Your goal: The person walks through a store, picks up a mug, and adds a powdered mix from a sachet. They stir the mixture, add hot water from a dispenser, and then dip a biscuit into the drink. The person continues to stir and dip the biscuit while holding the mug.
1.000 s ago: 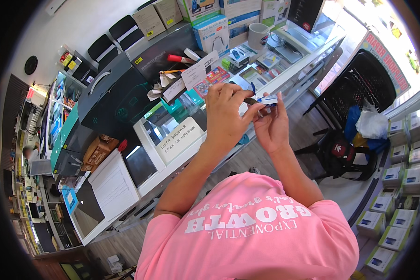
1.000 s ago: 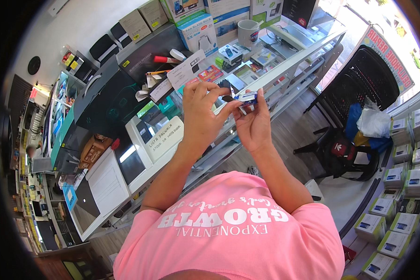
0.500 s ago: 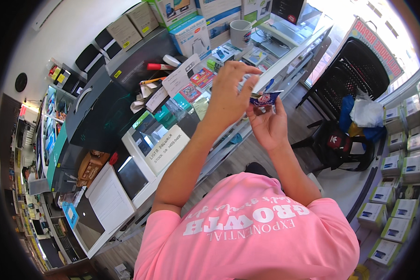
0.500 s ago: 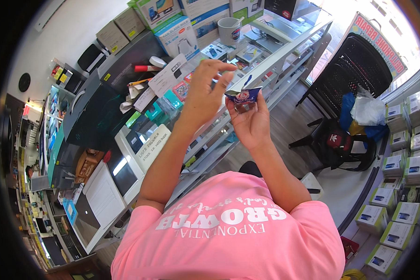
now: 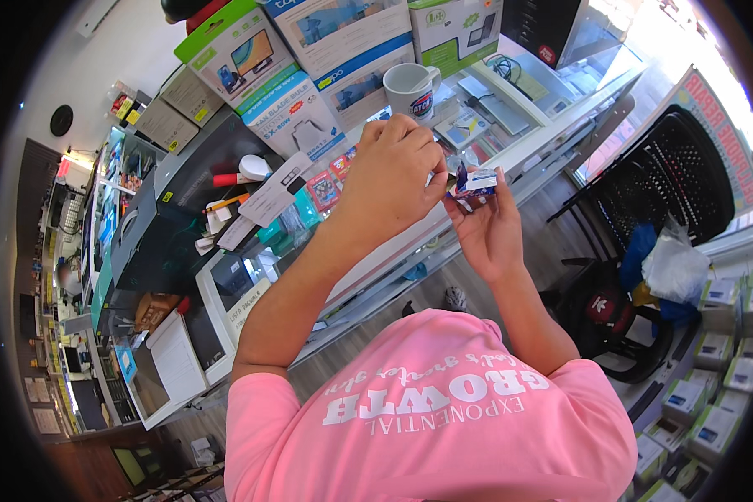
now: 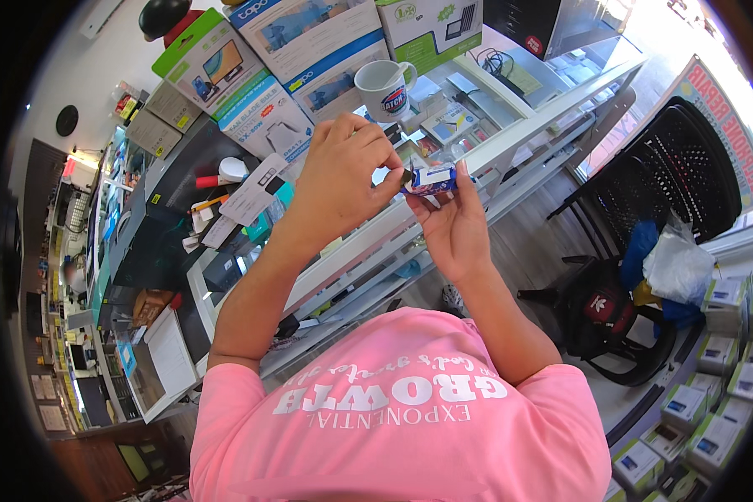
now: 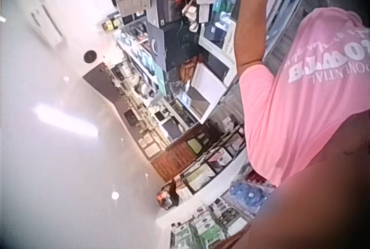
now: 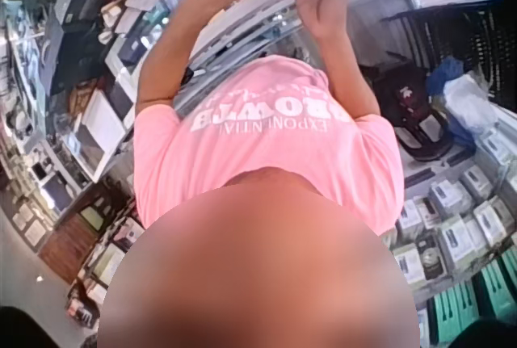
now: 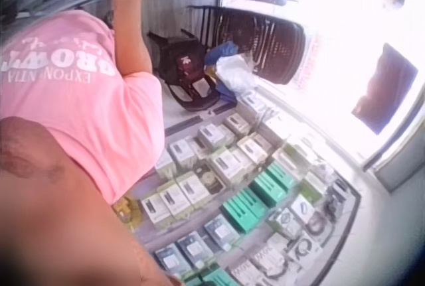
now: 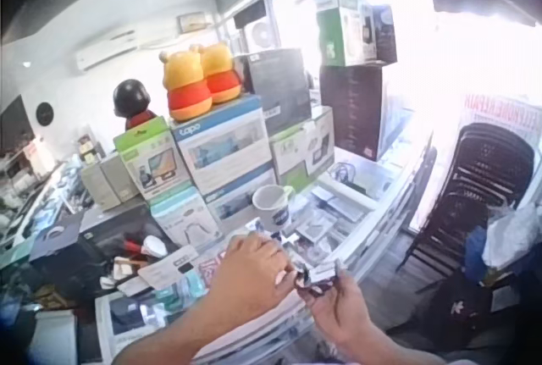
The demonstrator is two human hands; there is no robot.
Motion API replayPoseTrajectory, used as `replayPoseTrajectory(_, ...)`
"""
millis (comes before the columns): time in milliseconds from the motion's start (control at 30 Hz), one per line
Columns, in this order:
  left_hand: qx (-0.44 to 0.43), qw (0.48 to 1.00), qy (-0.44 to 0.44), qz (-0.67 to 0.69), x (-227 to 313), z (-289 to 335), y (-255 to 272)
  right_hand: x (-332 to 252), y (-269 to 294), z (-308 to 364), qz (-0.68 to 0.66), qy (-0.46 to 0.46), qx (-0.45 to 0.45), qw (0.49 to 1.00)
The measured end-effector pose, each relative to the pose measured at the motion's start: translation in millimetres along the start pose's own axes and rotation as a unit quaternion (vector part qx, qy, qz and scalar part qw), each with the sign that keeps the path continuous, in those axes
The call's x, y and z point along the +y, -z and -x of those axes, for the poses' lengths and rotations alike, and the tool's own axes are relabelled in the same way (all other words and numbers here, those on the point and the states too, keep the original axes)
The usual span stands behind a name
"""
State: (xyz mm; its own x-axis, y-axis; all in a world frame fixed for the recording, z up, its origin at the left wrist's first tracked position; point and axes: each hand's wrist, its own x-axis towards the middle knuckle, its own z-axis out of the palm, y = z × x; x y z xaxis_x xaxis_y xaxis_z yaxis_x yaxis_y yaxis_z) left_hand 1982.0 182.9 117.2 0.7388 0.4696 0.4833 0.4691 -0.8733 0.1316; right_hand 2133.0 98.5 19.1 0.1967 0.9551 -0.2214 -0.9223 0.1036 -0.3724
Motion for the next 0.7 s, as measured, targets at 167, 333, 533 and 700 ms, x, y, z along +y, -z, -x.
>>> replayPoseTrajectory(167, 0.069, 0.992, 0.085, 0.070, 7, -18, -25, -32, 4, -31, -0.018, -0.016, -0.006, 1.000)
replayPoseTrajectory(333, 0.043, 0.999, 0.028, 0.004, 1, -20, -43, -50, 7, -56, -0.007, -0.049, -0.001, 0.999)
replayPoseTrajectory(533, 0.094, 0.983, 0.126, 0.093, -16, -31, -50, -66, 16, -83, 0.009, -0.074, -0.007, 0.997)
replayPoseTrajectory(700, 0.165, 0.883, 0.408, 0.162, -75, -34, -116, -87, 15, -118, 0.025, -0.046, -0.029, 0.998)
